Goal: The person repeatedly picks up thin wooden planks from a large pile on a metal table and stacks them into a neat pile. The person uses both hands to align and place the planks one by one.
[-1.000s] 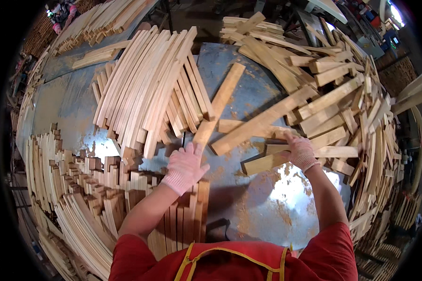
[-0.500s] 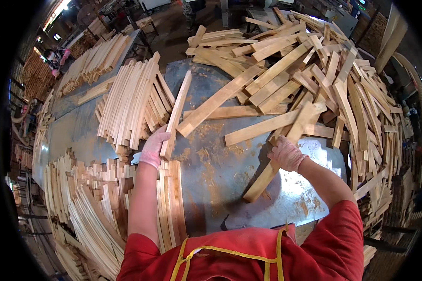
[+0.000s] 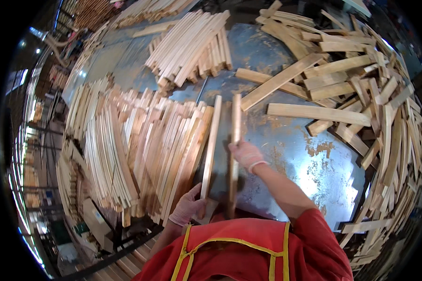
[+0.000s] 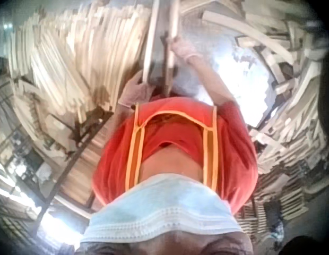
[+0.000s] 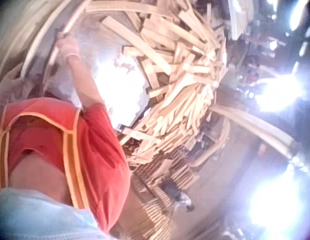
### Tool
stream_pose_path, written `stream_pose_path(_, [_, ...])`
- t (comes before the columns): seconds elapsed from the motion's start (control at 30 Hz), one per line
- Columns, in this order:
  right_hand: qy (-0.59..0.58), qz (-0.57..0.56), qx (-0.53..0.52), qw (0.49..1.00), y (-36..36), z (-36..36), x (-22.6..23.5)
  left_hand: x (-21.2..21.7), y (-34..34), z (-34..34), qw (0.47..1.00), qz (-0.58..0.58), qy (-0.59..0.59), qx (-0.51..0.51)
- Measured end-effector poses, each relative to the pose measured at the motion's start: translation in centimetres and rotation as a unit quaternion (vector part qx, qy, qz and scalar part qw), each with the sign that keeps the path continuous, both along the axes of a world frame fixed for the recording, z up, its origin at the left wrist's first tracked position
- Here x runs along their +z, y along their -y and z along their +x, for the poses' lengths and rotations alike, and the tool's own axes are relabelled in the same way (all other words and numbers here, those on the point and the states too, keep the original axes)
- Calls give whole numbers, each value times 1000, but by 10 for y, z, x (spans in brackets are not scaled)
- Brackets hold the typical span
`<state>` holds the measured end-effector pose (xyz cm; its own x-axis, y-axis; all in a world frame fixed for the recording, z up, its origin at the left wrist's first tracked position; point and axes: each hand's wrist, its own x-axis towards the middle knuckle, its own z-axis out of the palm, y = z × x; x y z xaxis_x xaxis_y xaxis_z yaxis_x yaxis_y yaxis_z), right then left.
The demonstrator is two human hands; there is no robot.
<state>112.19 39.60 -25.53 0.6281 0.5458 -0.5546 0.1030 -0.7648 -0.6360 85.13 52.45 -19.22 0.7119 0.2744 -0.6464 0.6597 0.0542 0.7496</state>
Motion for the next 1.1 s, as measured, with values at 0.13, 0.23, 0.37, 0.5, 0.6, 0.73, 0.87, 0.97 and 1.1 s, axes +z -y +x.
stream_pose_path(0.13, [-43,3,143,989,-62,-19,-33,-11,0,4,890,436,7,-136])
stream_pose_path(0.23, [57,81,213,972,-72,40,13,-55,-2,-3,818,549,93,-145])
stream_pose_path(0.37, [510,-119,251,814,-63,146,3,-77,-3,17,765,581,119,-249])
stream_pose_path(0.5, [460,-284,342,769,-47,180,1,-80,-17,25,751,579,65,-312])
stream_pose_path(0.6, [329,-299,449,775,-39,118,25,-61,-18,34,794,540,121,-251])
stream_pose_path(0.73, [458,1,407,790,46,58,17,-60,-6,58,814,507,151,-241])
stream_pose_path(0.87, [392,-222,240,860,135,159,30,-67,33,95,823,499,102,-254])
stream_pose_path(0.97, [385,-315,247,832,189,200,24,-72,40,121,836,478,13,-271])
stream_pose_path(1.1, [275,-238,238,901,173,185,49,-87,44,99,901,402,-22,-164])
